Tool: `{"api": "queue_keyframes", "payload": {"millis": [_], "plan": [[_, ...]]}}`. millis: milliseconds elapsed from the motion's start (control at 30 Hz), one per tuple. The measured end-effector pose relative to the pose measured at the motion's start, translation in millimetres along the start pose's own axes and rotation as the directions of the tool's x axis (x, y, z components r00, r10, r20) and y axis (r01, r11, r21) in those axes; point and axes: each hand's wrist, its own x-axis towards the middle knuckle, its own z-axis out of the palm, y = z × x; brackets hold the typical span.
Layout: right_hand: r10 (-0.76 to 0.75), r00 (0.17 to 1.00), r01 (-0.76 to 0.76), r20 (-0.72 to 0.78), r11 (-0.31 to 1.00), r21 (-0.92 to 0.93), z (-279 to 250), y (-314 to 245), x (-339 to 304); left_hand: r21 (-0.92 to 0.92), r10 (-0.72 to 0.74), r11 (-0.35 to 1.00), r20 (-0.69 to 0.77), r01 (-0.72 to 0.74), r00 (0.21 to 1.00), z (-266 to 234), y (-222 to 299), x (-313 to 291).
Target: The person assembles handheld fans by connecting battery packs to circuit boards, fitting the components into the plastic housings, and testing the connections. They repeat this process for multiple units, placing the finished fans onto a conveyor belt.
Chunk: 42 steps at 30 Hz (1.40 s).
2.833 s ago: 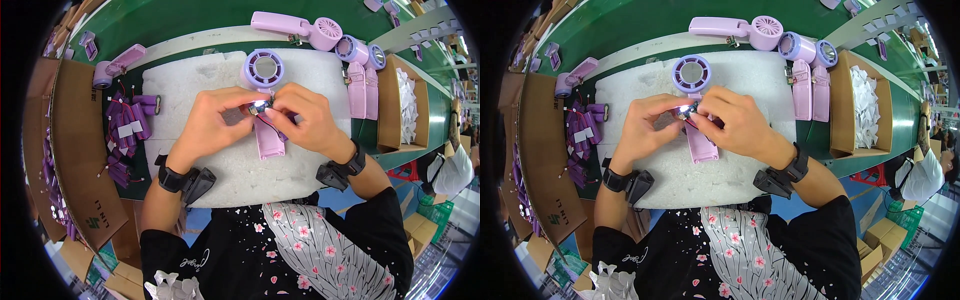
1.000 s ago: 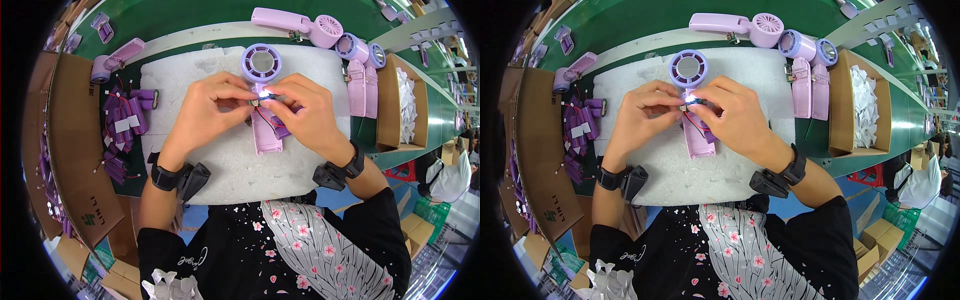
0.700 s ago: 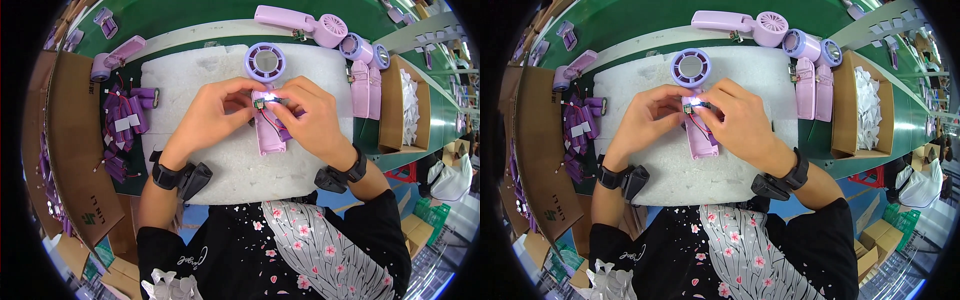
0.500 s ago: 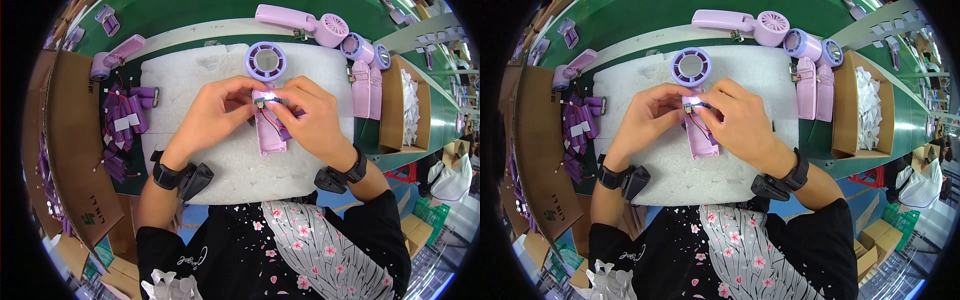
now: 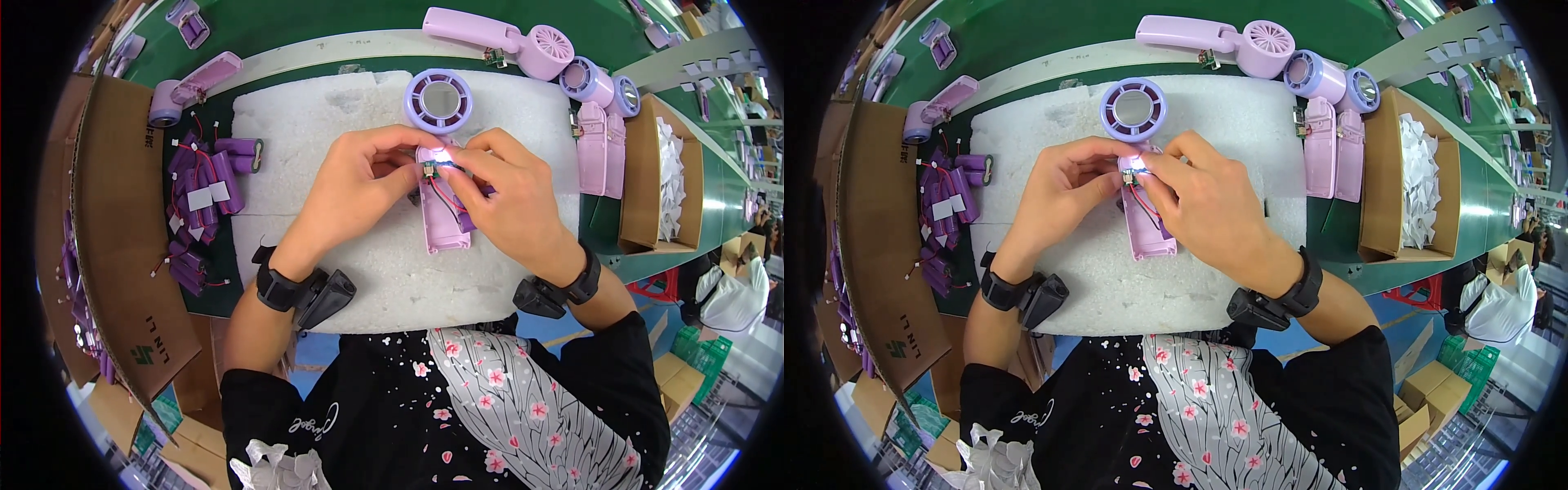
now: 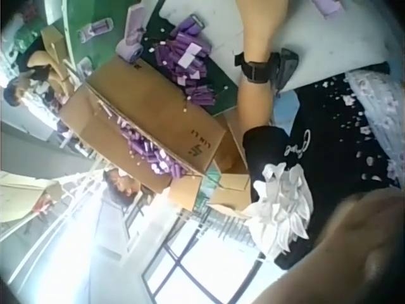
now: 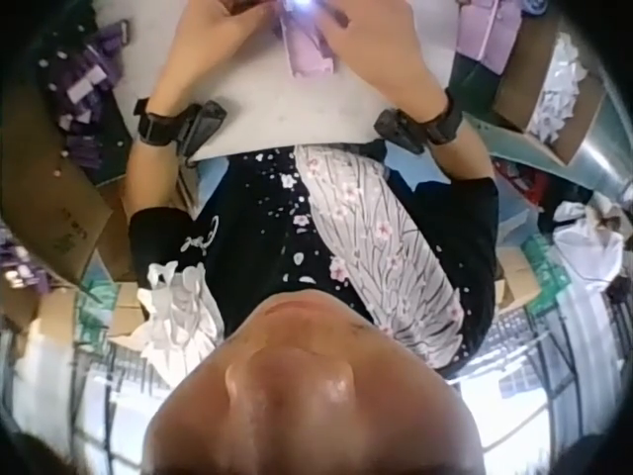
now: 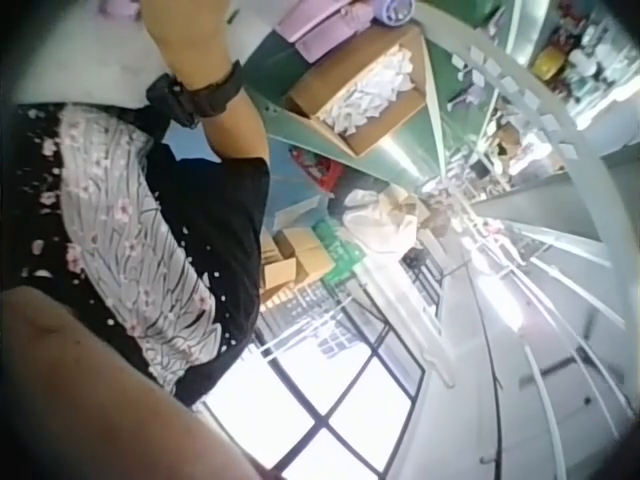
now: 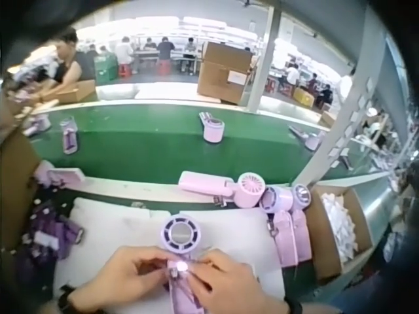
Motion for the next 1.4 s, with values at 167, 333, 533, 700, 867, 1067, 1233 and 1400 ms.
{"api": "queue_keyframes", "payload": {"millis": [167,333,533,700,867,1067,1233,1400], "plan": [[0.067,0.998,-0.066,-0.010,0.994,0.086,1.0,4.1,3.3,0.066,0.069,0.996,-0.030,-0.067,0.997,1.9,-0.3,2.5],[0.217,0.962,-0.247,0.166,0.950,0.189,-4.7,11.1,8.7,0.317,0.079,0.943,0.065,-0.096,0.995,-0.9,10.1,2.1],[0.255,0.912,-0.337,0.322,0.912,0.234,-9.2,9.0,11.0,0.385,0.162,0.905,0.086,-0.183,0.983,-1.3,7.3,0.5],[0.044,0.993,-0.068,0.110,0.972,0.227,-8.2,11.8,11.9,0.250,0.132,0.959,0.027,-0.135,0.991,-0.9,4.3,3.6],[-0.143,0.982,0.139,0.127,0.989,0.043,-27.3,19.5,14.9,0.165,0.124,0.981,-0.110,-0.105,0.986,-2.6,-0.7,3.7],[0.039,0.928,-0.040,0.370,0.999,-0.006,-53.1,1.0,4.2,0.203,0.136,0.974,-0.148,-0.105,0.980,3.1,0.2,2.6],[-0.115,0.946,0.143,0.303,0.987,-0.072,-48.9,-3.9,-5.0,0.227,0.142,0.969,-0.170,-0.101,0.975,5.7,3.2,1.6],[-0.157,0.938,0.227,0.309,0.952,-0.204,-44.2,-12.1,-12.6,0.269,0.091,0.961,-0.114,-0.058,0.989,4.7,5.2,-1.9]]}}
